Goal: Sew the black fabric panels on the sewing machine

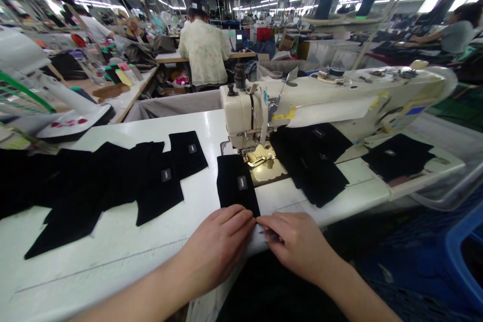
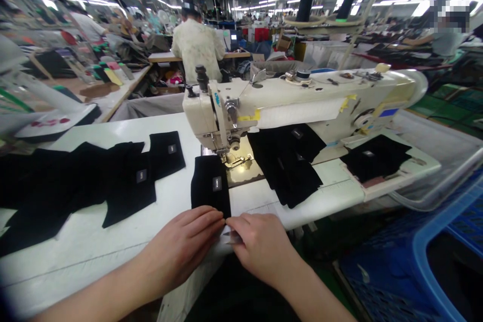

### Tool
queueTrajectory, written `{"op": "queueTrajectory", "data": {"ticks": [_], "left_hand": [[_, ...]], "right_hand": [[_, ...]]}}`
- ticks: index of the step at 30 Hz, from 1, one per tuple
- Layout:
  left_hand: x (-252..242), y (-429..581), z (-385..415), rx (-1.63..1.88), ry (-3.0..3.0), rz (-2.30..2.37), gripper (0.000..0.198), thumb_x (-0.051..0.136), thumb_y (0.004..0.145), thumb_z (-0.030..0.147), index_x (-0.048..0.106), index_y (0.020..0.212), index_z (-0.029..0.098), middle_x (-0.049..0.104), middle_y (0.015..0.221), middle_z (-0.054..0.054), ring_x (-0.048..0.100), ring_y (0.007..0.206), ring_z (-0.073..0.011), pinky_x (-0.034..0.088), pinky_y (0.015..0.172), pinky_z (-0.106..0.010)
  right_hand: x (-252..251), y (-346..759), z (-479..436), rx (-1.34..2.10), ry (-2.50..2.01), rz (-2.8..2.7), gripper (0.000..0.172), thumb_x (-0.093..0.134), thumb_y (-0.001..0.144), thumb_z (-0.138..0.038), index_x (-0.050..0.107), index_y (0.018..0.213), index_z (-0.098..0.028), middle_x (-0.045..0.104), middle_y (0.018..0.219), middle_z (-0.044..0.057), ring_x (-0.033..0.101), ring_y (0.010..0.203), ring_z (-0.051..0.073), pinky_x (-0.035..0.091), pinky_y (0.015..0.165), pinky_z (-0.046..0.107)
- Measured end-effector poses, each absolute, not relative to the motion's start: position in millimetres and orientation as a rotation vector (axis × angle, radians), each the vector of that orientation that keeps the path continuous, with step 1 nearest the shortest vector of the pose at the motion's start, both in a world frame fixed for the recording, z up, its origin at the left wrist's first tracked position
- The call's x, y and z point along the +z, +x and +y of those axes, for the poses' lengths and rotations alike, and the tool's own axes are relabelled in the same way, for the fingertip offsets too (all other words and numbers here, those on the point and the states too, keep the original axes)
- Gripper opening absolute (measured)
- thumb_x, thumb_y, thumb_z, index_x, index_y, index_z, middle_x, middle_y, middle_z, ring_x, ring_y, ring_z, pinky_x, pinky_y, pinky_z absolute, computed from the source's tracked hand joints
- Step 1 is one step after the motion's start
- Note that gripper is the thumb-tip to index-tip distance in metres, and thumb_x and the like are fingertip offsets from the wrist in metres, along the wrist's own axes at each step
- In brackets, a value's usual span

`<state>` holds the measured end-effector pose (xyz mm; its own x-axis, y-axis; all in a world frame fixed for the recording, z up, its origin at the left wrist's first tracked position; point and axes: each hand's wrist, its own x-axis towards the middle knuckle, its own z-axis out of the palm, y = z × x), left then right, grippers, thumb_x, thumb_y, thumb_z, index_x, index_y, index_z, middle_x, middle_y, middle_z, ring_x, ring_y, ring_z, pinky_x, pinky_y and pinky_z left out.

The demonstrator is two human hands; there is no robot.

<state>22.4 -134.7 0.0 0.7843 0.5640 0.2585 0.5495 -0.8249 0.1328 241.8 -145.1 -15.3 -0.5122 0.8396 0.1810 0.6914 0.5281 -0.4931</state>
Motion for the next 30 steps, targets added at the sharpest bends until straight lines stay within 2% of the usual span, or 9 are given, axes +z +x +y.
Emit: {"op": "queueTrajectory", "data": {"ticks": [7,17,23,30], "left_hand": [[6,24,-125,0.441,2.882,0.915,0.029,0.044,0.095,0.016,0.063,0.118,0.014,0.067,0.115,-0.013,0.062,0.107,-0.0252,0.060,0.089,-0.041],[5,20,-100,0.500,2.881,0.932,0.031,0.046,0.097,0.018,0.063,0.122,0.014,0.066,0.120,-0.013,0.061,0.112,-0.0250,0.059,0.094,-0.041],[8,19,-81,0.460,2.902,0.937,0.030,0.045,0.098,0.020,0.064,0.119,0.013,0.066,0.123,-0.013,0.060,0.112,-0.0245,0.057,0.097,-0.041],[8,15,-59,0.429,2.903,0.959,0.033,0.042,0.099,0.022,0.062,0.124,0.011,0.065,0.123,-0.013,0.059,0.114,-0.0244,0.055,0.098,-0.040]], "right_hand": [[-10,237,-133,0.511,-1.337,-2.363,0.027,0.058,0.084,-0.011,0.072,0.104,-0.022,0.076,0.093,0.002,0.070,0.081,0.020,0.045,0.071,0.030],[-6,231,-110,0.455,-1.424,-2.375,0.030,0.057,0.088,-0.013,0.071,0.112,-0.022,0.077,0.104,0.004,0.072,0.091,0.021,0.048,0.080,0.029],[-2,226,-94,0.365,-1.498,-2.388,0.025,0.058,0.091,-0.018,0.071,0.111,-0.024,0.077,0.098,0.003,0.071,0.087,0.021,0.047,0.074,0.027],[0,226,-90,0.326,-1.521,-2.391,0.027,0.055,0.093,-0.017,0.069,0.115,-0.024,0.076,0.104,0.004,0.071,0.090,0.021,0.048,0.077,0.029]]}}
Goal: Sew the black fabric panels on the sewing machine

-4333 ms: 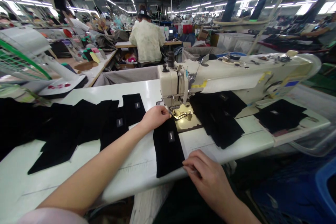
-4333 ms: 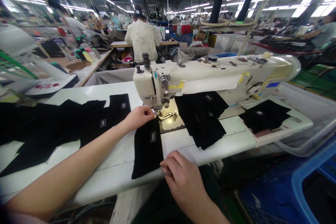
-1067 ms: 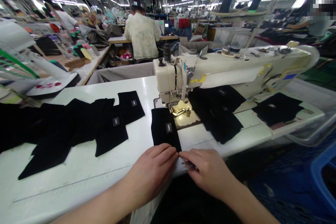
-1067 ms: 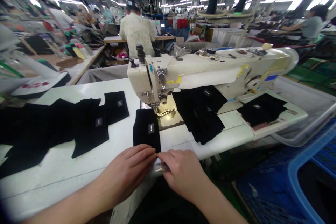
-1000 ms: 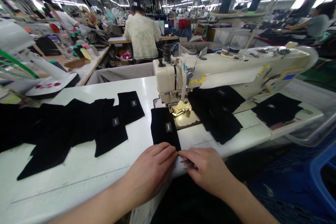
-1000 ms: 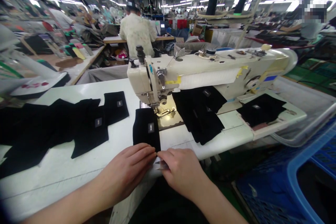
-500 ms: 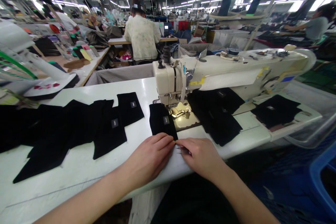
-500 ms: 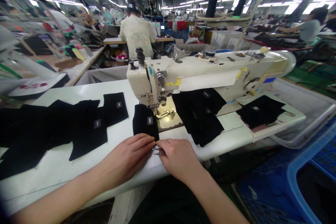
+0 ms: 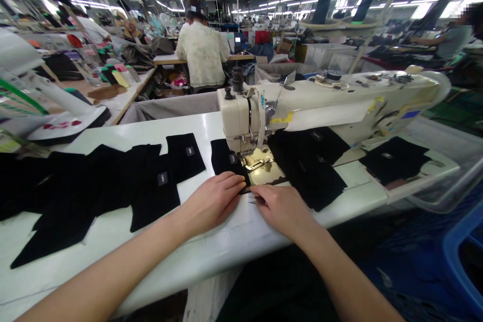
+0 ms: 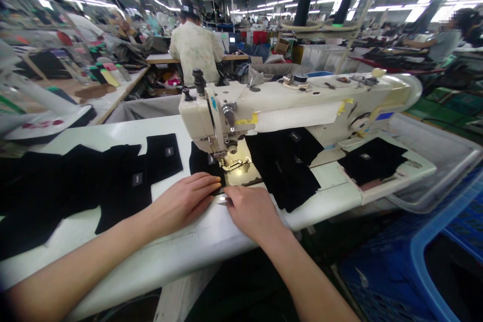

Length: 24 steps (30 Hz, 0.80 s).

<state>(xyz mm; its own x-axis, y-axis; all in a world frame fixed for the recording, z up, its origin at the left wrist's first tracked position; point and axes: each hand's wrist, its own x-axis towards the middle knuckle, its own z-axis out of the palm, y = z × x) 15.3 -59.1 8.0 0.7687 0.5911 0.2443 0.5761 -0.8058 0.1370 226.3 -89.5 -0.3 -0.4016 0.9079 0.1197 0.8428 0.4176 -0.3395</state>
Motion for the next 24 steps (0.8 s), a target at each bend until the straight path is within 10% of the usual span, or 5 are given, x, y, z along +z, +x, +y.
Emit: {"op": "queueTrajectory", "data": {"ticks": [24], "left_hand": [[9,4,-3,0.459,2.930,0.950,0.035,0.039,0.100,0.022,0.066,0.118,0.010,0.067,0.117,-0.014,0.060,0.109,-0.0242,0.053,0.099,-0.042]], "right_hand": [[9,289,-116,0.088,-1.438,-2.008,0.030,0.050,0.086,-0.012,0.069,0.108,-0.018,0.073,0.094,0.004,0.071,0.077,0.018,0.052,0.071,0.028]]}}
